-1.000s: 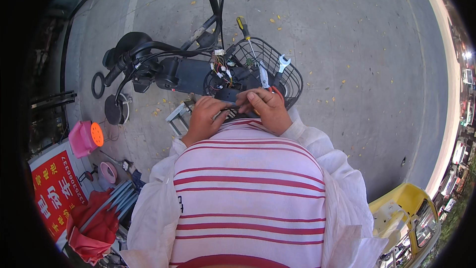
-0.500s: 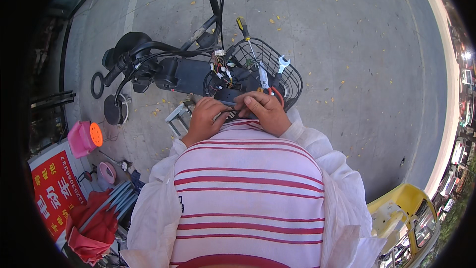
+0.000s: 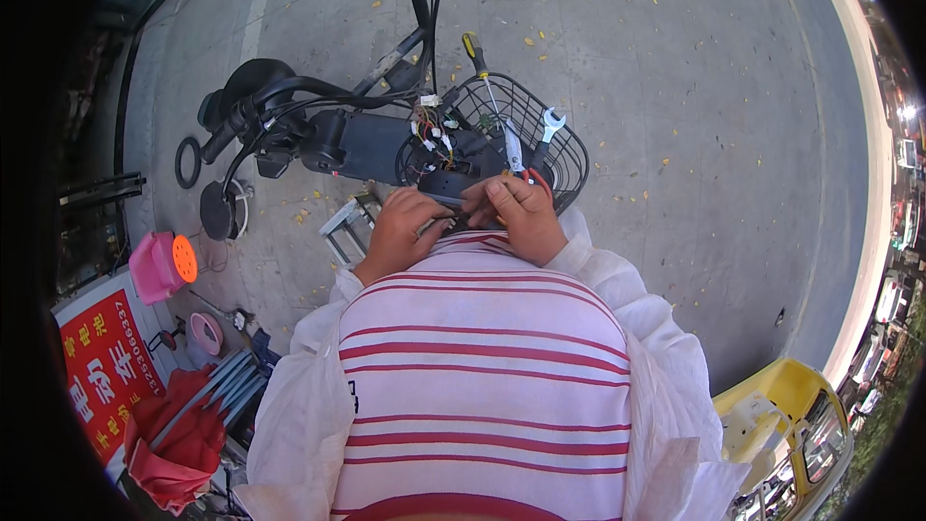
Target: The person repairs the wiring of an electric scooter's headlight. They strip wires, connect them, and use a wrench to tighten components near the handlebar basket.
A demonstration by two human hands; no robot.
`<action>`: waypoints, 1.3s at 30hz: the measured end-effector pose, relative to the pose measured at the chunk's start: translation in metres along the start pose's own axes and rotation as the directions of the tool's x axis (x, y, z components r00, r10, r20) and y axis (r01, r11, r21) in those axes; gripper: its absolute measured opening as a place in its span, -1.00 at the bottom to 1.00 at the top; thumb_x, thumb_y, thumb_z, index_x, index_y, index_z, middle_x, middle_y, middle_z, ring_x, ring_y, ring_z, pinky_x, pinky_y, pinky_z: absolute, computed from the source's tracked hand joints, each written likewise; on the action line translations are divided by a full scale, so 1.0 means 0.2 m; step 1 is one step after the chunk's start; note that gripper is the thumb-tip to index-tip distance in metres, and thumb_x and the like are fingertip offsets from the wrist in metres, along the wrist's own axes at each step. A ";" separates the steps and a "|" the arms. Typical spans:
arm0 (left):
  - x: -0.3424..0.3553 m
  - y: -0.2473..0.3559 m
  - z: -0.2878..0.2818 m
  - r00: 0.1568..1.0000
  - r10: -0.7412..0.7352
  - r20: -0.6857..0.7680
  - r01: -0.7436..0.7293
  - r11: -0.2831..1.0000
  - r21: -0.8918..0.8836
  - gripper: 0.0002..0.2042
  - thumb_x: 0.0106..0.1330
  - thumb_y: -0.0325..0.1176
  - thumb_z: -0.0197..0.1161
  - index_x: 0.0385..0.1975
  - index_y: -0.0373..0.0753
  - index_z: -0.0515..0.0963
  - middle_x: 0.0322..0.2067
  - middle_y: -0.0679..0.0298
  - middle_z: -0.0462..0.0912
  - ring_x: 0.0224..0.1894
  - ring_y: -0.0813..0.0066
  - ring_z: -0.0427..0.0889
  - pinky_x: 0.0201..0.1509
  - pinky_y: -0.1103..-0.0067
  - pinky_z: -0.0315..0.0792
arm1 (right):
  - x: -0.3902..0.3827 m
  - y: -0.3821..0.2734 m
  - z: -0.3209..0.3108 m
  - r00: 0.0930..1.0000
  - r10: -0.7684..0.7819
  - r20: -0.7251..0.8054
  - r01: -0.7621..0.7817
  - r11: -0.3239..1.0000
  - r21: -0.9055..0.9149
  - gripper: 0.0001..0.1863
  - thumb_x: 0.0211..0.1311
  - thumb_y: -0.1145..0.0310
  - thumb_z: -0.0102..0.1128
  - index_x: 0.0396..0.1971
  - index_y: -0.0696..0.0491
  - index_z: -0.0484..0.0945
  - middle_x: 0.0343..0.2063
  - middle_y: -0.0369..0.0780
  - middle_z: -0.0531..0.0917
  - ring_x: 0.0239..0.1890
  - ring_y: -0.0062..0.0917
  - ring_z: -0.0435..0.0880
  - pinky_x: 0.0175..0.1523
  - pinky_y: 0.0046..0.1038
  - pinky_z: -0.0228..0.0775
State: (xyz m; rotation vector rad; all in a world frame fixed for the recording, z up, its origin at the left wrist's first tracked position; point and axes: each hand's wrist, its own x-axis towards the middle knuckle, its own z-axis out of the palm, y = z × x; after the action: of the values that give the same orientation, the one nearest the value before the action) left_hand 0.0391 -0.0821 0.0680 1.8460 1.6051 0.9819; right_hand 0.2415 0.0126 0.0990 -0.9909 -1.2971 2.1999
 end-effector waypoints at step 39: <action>-0.02 0.00 0.01 0.954 -0.248 -0.170 0.256 0.966 0.027 -0.65 0.14 -0.42 0.27 -0.05 -0.32 0.52 -0.01 0.05 0.49 0.05 0.05 0.46 0.14 0.34 0.34 | 0.05 0.18 -0.20 0.864 0.112 -0.491 -0.128 0.992 0.001 -0.69 0.37 0.39 -0.02 0.02 0.23 0.34 -0.35 -0.20 0.61 -0.43 -0.66 0.54 -0.33 -0.66 0.38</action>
State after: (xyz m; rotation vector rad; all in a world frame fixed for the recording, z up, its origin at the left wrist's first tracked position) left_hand 0.0408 -0.0858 0.0665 1.5724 1.9240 1.0092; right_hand 0.2650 0.0254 0.0515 -1.5569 -1.0521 1.8312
